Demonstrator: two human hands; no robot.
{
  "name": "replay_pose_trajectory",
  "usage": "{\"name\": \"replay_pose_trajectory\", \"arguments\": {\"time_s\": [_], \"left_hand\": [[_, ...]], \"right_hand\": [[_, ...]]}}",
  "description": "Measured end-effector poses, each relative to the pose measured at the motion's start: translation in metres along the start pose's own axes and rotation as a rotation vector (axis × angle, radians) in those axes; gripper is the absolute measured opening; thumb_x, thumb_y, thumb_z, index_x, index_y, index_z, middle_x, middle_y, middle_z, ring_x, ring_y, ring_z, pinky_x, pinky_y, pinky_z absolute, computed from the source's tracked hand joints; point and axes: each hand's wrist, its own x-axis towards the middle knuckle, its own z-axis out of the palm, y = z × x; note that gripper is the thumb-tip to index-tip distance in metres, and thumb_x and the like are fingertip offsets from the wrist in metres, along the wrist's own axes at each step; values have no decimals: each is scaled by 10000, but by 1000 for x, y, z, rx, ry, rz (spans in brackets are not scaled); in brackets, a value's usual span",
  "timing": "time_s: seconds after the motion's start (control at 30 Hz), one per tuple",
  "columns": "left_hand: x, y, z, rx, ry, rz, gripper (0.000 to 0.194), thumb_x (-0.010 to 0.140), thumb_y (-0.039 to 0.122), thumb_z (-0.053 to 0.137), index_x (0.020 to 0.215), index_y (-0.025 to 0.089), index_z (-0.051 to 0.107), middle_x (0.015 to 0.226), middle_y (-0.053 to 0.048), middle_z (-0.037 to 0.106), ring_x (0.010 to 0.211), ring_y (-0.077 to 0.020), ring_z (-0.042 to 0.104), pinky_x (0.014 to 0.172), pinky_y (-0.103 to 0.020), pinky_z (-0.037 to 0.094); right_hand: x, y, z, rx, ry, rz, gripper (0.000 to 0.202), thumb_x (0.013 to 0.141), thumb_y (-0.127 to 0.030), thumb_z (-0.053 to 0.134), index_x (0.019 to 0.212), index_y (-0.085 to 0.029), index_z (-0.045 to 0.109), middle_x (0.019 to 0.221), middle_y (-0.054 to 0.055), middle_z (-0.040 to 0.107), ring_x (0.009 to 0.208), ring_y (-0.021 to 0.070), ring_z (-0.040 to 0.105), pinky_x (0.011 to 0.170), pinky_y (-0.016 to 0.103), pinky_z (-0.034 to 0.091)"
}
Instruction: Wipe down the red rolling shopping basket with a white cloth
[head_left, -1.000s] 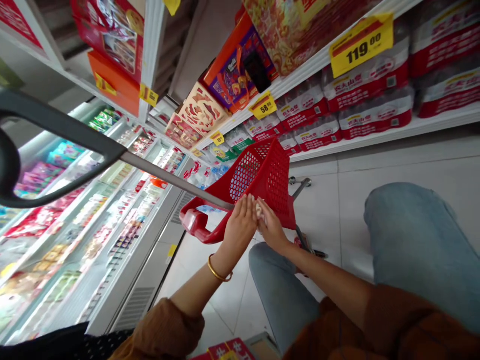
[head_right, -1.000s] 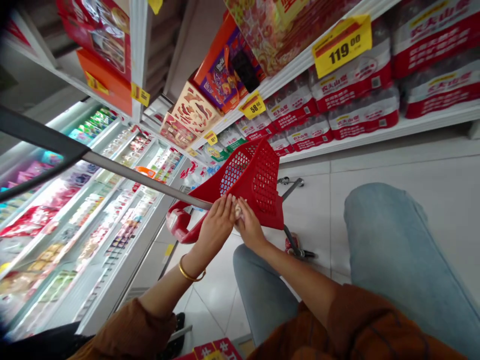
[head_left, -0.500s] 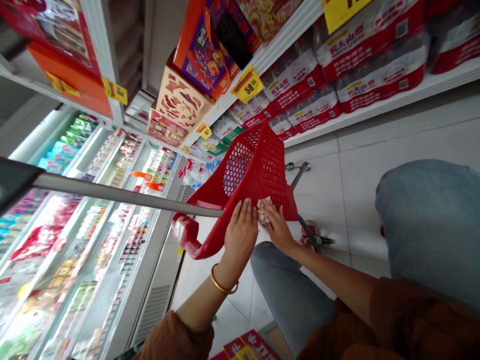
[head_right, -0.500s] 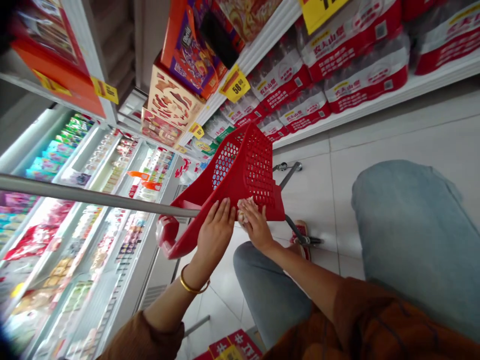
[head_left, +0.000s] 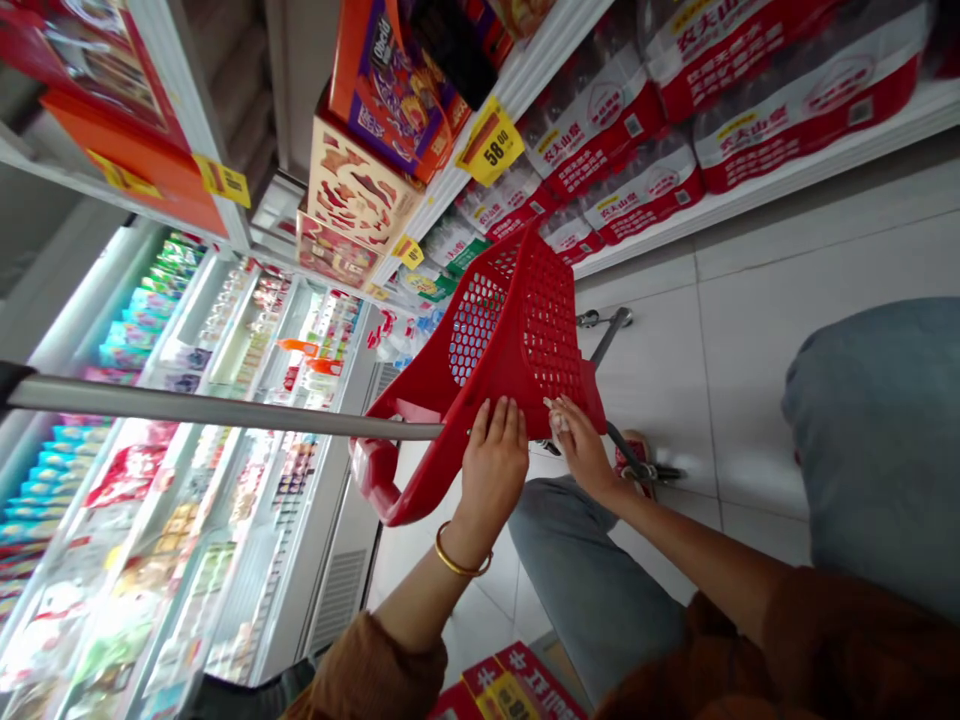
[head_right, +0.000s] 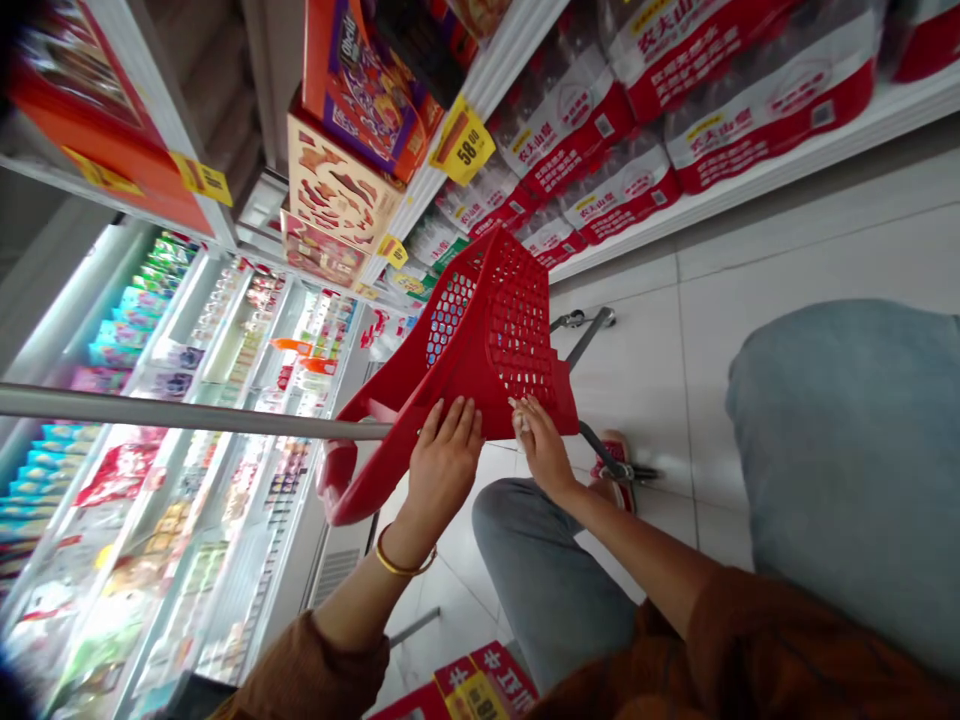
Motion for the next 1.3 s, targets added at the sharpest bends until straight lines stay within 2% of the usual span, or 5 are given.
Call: {"name": "replay_pose_trajectory", "arguments": {"time_s": [0.17, 0.3, 0.6, 0.83, 1.3], "left_hand": [[7, 7, 10, 24, 15, -11, 406, 948, 136, 384, 1299, 2, 534, 1343, -207, 558, 1298, -267, 498, 1149, -432, 352], [7, 11, 19, 26, 45, -14, 413, 952, 139, 380, 1317, 0, 515, 1346, -198, 560, 1302, -264, 494, 1149, -423, 353], [11, 27, 35, 13, 33, 35, 404, 954, 138, 379, 1305, 7, 530, 1363, -180, 551, 1307, -269, 487, 1146, -431, 361], [18, 39, 46, -8, -10, 30, 402, 941, 117, 365, 1280, 14, 555, 1363, -192, 546, 1303, -256, 494, 1134, -436, 383], [22, 49, 61, -45, 14, 52, 402, 906, 99, 424, 1260, -48, 546, 1352, -251, 528, 1306, -279, 485, 1137, -412, 384]], "right_hand": [[6, -38, 14, 80, -35, -78, 460, 983, -287, 343, 1439, -257, 399, 1466, 69, 462, 1390, 203, 384, 1164, 455, 332], [5, -42, 15, 93, -84, -157, 481, 994, -291, 329, 1474, -271, 328, 1515, 52, 392, 1417, 191, 338, 1174, 446, 322], [0, 3, 1, -18, -127, -200, 475, 991, -282, 355, 1466, -274, 346, 1524, 43, 378, 1432, 197, 305, 1197, 477, 267], [-14, 37, -9, -94, -139, -106, 494, 987, -272, 339, 1480, -287, 310, 1540, 25, 350, 1447, 182, 266, 1198, 453, 275], [-31, 104, -20, -184, 52, 150, 476, 988, -316, 311, 1435, -171, 387, 1460, 142, 452, 1386, 226, 381, 1154, 529, 303]]}}
